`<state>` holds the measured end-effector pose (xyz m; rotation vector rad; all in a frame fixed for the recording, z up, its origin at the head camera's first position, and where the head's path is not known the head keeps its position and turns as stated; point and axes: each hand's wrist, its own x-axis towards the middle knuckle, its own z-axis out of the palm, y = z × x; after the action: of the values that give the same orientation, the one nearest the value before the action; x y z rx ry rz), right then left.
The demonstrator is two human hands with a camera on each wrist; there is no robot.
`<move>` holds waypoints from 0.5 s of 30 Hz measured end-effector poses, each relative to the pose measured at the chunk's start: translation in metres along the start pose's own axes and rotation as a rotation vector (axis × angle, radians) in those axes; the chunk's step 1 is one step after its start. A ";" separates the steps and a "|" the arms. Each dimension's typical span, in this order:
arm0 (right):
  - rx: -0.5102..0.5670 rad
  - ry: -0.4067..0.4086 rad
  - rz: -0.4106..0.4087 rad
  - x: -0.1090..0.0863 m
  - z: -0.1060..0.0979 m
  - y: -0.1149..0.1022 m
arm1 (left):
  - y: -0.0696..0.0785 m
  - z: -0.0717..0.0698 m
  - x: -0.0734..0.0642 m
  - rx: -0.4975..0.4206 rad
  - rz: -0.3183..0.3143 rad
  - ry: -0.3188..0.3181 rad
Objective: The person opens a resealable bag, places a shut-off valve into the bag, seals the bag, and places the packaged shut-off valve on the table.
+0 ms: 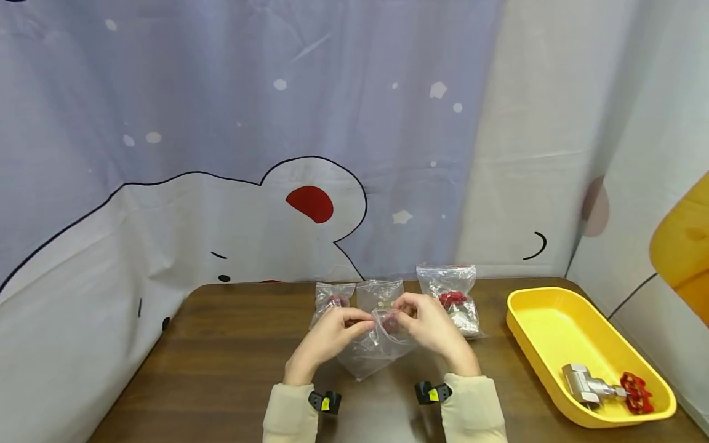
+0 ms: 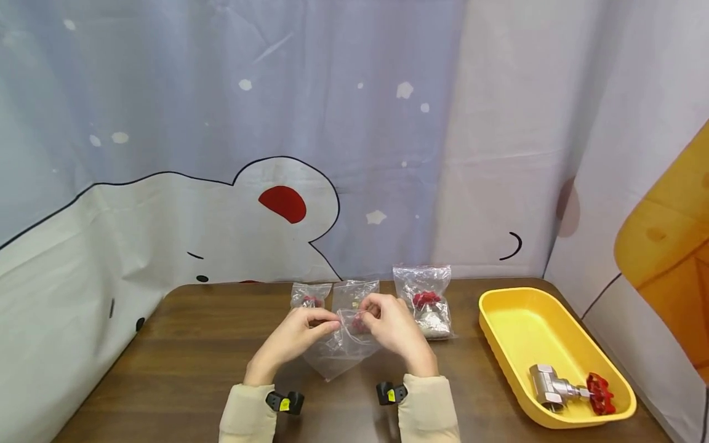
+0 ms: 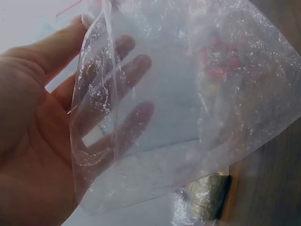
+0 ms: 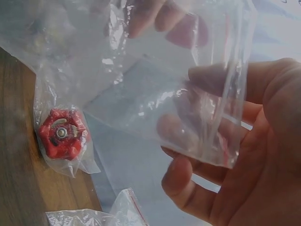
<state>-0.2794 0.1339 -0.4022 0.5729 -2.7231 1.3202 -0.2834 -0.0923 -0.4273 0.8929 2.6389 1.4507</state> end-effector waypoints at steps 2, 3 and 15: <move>-0.001 -0.008 -0.018 0.000 -0.001 -0.001 | 0.000 -0.001 0.000 0.001 -0.007 0.006; -0.004 -0.014 -0.023 -0.001 -0.002 -0.002 | 0.000 -0.001 0.000 0.001 -0.011 0.008; 0.010 -0.026 -0.023 -0.008 -0.003 -0.004 | -0.001 -0.006 -0.003 0.027 -0.008 0.048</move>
<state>-0.2705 0.1359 -0.3991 0.6249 -2.7229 1.3318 -0.2826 -0.0988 -0.4258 0.8597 2.6994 1.4570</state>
